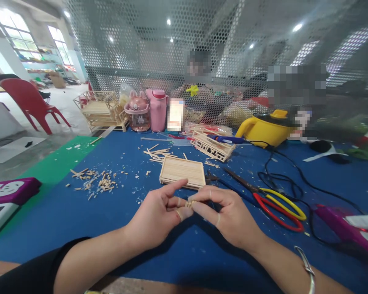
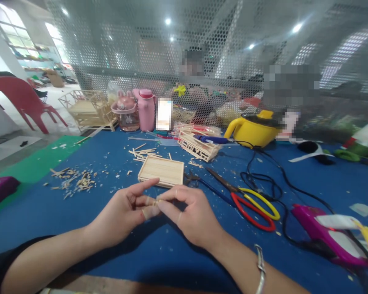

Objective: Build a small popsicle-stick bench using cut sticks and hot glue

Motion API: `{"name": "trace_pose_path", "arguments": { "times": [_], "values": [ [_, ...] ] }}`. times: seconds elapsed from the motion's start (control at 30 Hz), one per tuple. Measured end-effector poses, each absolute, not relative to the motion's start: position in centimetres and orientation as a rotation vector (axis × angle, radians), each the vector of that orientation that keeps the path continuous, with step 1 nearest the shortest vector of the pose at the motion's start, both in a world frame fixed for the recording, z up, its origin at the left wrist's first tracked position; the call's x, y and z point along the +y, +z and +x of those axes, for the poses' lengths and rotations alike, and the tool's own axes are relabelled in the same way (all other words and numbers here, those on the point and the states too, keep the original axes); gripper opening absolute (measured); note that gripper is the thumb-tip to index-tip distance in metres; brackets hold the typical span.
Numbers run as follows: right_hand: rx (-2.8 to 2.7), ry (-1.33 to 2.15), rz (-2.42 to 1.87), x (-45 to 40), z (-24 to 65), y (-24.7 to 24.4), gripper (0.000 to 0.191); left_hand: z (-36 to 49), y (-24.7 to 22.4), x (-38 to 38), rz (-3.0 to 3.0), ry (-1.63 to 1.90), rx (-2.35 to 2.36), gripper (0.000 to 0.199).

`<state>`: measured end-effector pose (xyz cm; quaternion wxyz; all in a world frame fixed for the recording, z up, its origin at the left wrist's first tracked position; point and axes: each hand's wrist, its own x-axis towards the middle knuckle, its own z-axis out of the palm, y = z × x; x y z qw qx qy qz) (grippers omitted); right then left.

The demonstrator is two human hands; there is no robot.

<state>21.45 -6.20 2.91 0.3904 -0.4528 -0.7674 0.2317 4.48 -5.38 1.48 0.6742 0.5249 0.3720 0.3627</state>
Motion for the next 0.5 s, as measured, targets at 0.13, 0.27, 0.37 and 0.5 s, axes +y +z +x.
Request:
{"name": "trace_pose_path", "arguments": {
  "times": [0.13, 0.27, 0.37, 0.5],
  "values": [
    [-1.860, 0.674, -1.164, -6.2, 21.5, 2.9, 0.009, 3.9, 2.1, -5.5, 1.365, 0.857, 0.873, 0.033],
    [-1.792, 0.677, -1.235, -6.1, 21.9, 2.5, 0.014, 0.7, 3.1, -2.9, 1.718, 0.886, 1.107, 0.026],
    [-1.828, 0.683, -1.268, -6.1, 22.0, 2.2, 0.015, -2.5, 3.0, 0.9, 2.129, 0.681, 1.534, 0.030],
    [-1.921, 0.669, -1.212, -6.0, 21.9, 2.1, 0.013, -4.7, 2.2, 5.0, 2.431, 0.300, 1.604, 0.026]
  ]
}}
